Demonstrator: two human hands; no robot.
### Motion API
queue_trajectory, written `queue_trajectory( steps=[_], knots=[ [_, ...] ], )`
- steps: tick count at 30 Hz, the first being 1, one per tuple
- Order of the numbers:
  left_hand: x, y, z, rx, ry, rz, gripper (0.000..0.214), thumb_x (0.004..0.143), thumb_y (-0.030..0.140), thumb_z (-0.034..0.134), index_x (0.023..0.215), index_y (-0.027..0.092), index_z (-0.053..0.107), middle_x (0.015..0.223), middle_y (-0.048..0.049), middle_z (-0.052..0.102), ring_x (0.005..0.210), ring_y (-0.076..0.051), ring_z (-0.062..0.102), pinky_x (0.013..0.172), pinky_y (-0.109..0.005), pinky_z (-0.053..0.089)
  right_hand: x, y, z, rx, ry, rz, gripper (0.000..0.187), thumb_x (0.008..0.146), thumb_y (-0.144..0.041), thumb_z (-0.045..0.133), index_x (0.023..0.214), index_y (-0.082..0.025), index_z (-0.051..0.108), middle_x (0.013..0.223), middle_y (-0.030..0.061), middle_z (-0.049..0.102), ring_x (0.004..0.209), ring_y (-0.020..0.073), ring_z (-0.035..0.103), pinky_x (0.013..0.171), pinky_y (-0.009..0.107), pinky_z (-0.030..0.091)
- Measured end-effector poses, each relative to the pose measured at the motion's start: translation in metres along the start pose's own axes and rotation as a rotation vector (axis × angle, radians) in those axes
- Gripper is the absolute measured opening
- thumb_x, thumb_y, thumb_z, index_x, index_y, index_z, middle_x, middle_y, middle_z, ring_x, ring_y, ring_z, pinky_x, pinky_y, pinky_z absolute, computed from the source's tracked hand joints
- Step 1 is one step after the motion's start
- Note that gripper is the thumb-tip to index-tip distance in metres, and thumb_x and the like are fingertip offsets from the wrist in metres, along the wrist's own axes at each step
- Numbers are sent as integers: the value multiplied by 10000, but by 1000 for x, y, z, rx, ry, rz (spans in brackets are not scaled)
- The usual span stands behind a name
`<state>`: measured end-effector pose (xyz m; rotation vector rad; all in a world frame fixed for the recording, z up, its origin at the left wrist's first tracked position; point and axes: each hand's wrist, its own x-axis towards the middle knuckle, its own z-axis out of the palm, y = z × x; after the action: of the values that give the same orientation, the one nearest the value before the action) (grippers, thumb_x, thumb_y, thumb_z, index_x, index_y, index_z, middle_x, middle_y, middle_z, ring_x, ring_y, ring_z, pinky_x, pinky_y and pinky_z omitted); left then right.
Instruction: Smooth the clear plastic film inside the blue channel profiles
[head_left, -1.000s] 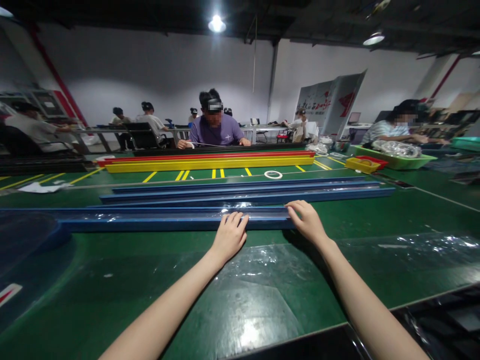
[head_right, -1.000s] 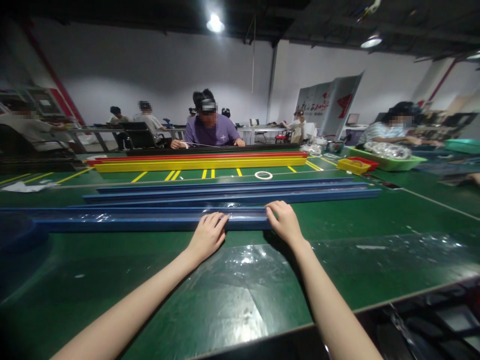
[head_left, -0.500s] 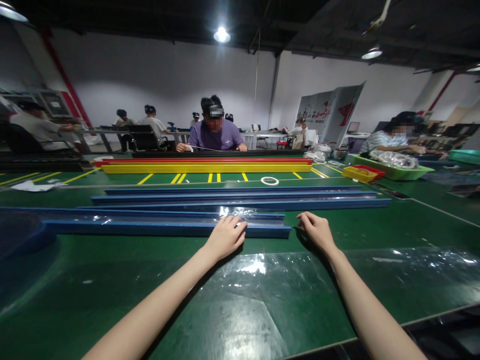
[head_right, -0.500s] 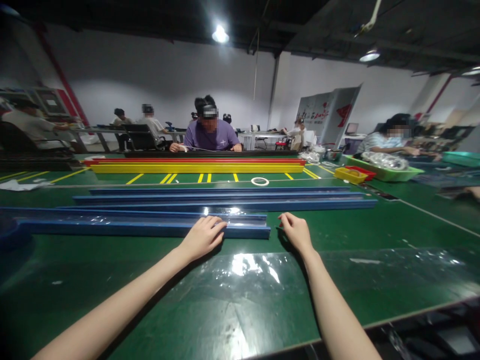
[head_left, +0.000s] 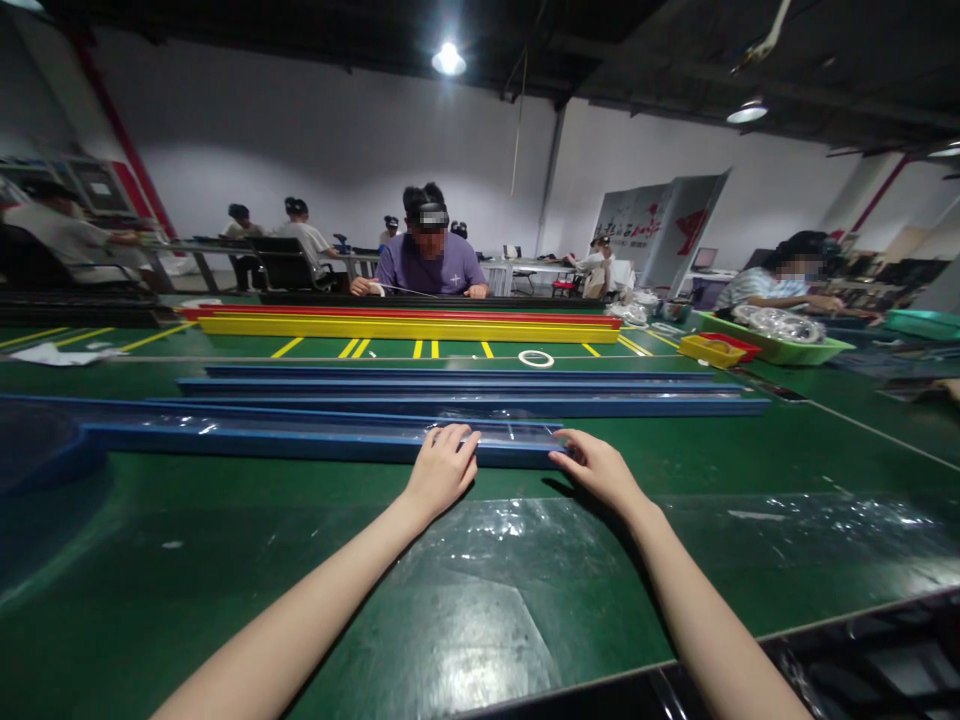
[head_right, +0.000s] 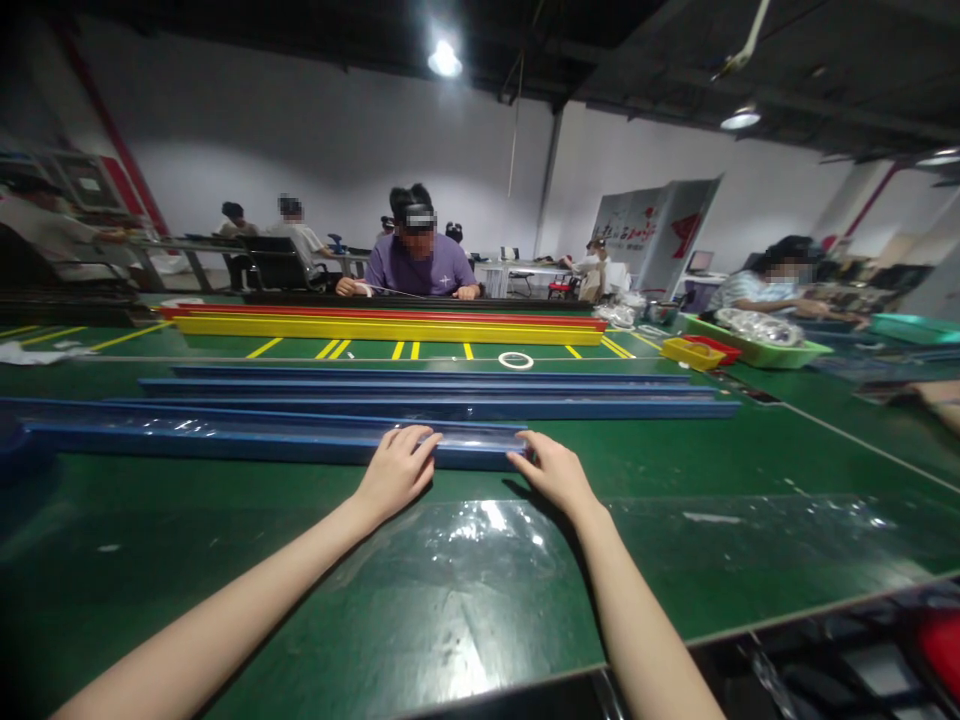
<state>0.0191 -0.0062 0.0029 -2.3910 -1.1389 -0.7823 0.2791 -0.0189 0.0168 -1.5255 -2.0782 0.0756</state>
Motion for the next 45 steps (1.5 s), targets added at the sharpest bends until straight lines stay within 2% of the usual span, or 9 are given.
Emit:
queue_trajectory(
  steps=[6, 13, 19, 23, 28, 36, 45],
  knots=[
    [0, 0, 0, 31, -7, -14, 295, 808, 215, 387, 1071, 170, 514, 1073, -98, 541, 1012, -209, 462, 841, -357, 340, -2, 4, -6, -84, 20, -44, 399, 725, -499, 471, 1039, -265, 546, 855, 20, 561, 687, 133, 550, 602, 254, 433],
    [1, 1, -1, 39, -15, -10, 273, 810, 218, 384, 1040, 178, 525, 1022, -96, 552, 959, -209, 481, 798, -349, 347, -4, -2, -10, -52, 33, -105, 353, 748, -402, 478, 1076, -281, 532, 1127, 39, 484, 818, 143, 556, 682, 278, 455],
    [1, 1, -2, 60, -37, -19, 266, 821, 240, 375, 1031, 174, 525, 996, -92, 549, 927, -206, 481, 782, -341, 343, -2, 2, -6, -13, -19, -165, 274, 788, -359, 431, 980, -244, 588, 1009, 38, 584, 926, 166, 535, 767, 295, 435],
    [1, 1, -3, 70, -50, -19, 260, 832, 251, 363, 1023, 178, 525, 965, -86, 550, 897, -199, 480, 749, -328, 343, -1, 5, -3, 46, -3, -130, 267, 781, -365, 443, 946, -229, 603, 968, 38, 613, 906, 166, 546, 781, 304, 428],
    [2, 1, -1, 120, -64, -14, 273, 848, 254, 331, 1028, 170, 518, 916, -83, 557, 840, -193, 479, 715, -324, 335, 1, 6, -1, 128, -24, -75, 267, 773, -359, 446, 921, -210, 610, 936, 37, 628, 848, 159, 565, 728, 276, 439],
    [1, 0, 0, 161, -86, -33, 284, 857, 262, 323, 1069, 166, 487, 862, -76, 549, 807, -194, 476, 698, -314, 326, 1, 3, 0, 144, -29, -9, 273, 758, -354, 455, 905, -196, 622, 922, 47, 640, 851, 185, 572, 771, 301, 425],
    [0, -2, 3, 104, -53, -62, 245, 859, 300, 347, 927, 151, 529, 823, -69, 564, 813, -196, 474, 722, -319, 314, 1, 2, 1, 135, -43, 19, 286, 760, -366, 444, 892, -184, 622, 906, 52, 641, 841, 189, 570, 763, 306, 421]
  ],
)
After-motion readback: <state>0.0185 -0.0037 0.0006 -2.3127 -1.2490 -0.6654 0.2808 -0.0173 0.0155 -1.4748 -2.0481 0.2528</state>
